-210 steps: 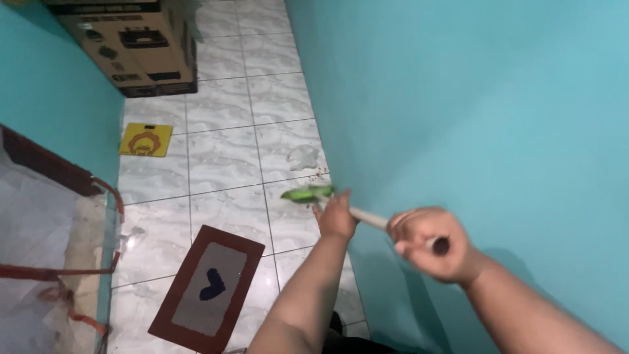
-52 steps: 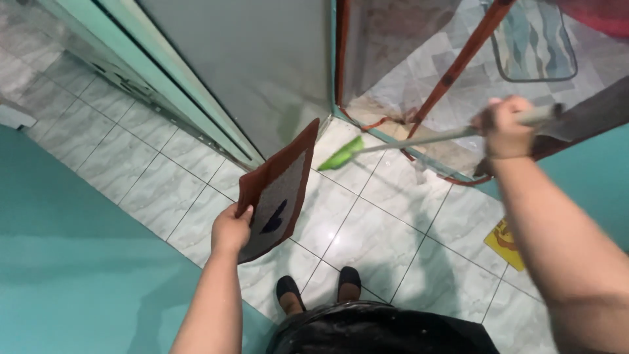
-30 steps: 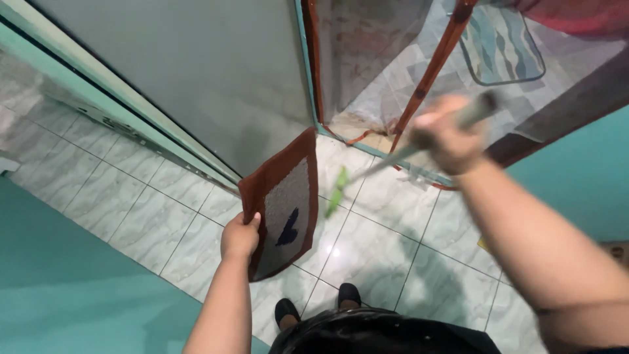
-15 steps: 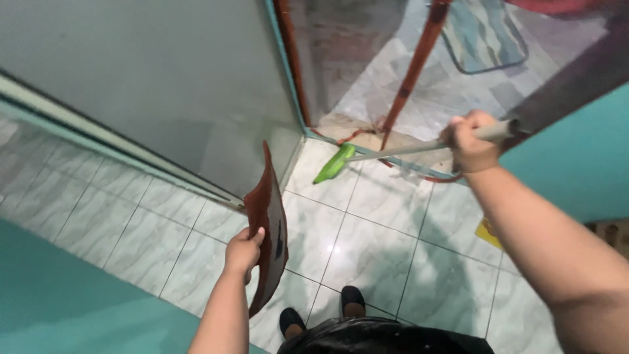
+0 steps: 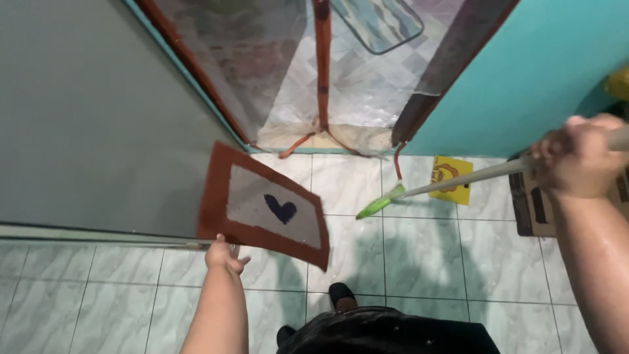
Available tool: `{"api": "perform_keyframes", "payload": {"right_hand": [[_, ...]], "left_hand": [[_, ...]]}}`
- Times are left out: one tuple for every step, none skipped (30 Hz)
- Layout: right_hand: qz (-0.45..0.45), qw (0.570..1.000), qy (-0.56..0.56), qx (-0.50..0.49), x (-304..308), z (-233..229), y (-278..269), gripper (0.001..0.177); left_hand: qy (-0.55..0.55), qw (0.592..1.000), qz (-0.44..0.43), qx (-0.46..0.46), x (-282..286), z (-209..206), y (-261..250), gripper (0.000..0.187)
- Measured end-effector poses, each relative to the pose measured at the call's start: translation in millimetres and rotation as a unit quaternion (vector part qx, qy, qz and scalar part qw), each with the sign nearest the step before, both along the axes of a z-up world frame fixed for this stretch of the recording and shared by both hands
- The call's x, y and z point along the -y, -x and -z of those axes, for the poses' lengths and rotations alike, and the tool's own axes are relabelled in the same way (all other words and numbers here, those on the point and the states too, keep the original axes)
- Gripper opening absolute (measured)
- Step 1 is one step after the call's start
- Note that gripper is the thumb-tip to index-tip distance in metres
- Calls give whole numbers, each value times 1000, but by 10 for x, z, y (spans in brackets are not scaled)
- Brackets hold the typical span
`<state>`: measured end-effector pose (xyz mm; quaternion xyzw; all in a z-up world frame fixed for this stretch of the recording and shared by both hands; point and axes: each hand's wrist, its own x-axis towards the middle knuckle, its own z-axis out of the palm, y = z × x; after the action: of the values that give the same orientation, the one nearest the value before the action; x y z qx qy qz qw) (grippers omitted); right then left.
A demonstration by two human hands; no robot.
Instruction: Sorting items and then sweeping a tiled floor with a broom.
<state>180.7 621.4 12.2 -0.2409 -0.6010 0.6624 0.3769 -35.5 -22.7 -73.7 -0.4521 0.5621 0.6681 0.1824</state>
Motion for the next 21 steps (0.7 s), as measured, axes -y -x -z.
{"api": "perform_keyframes", "payload": {"right_hand": [[-3,996,57,-74,-253,281,-142,38],[-6,982,113,-148,-506,562,-290,45],[0,983,111,-148,-620,655,-360,45],[-4,980,98,-171,-736,751,-439,50],[-7,978,85,-191,-842,846,-564,55],[0,979,83,-189,-621,675,-539,55],[58,982,57,-172,-396,509,-506,43],[115,981,29,-154,-178,343,-465,34],[124,980,27,-153,-56,414,-492,34],[150,982,28,-114,64,488,-516,28],[175,981,31,-76,191,570,-543,27],[184,980,30,-74,214,623,-704,27],[166,982,35,-81,241,665,-849,32],[147,984,40,-88,273,705,-989,37],[160,983,38,-84,287,601,-1161,37],[168,983,52,-60,309,495,-1330,34],[175,982,64,-37,314,377,-1476,31],[186,980,61,-35,360,175,-1626,31],[188,980,56,-12,385,-22,-1734,30],[190,980,52,11,421,-219,-1835,29],[199,979,51,12,451,-254,-1913,29]], "left_hand": [[47,999,-2,23,-86,-93,13,55],[95,994,-4,46,-175,-185,26,58],[94,995,2,46,-329,-311,43,58],[134,988,61,41,-485,-434,52,61],[175,977,120,37,-633,-556,19,65],[174,976,127,39,-702,-421,33,65],[183,963,199,15,-774,-294,61,65],[192,944,269,-9,-851,-168,88,65],[191,941,278,-9,-1009,-122,89,65],[167,928,331,-37,-1169,-75,85,63],[143,910,383,-66,-1322,-26,74,61],[142,907,391,-65,-1542,-111,11,61],[121,891,433,-68,-1766,-210,-32,60],[101,872,473,-70,-1988,-310,-80,60],[98,866,485,-68,-2087,-318,-109,60],[99,844,523,-64,-2183,-326,-140,60],[99,820,560,-64,-2295,-337,-159,60],[96,814,570,-63,-2358,-330,-169,60],[91,796,592,-81,-2424,-329,-161,60],[87,778,614,-98,-2485,-327,-149,60],[85,773,621,-98,-2541,-400,-167,60]]}}
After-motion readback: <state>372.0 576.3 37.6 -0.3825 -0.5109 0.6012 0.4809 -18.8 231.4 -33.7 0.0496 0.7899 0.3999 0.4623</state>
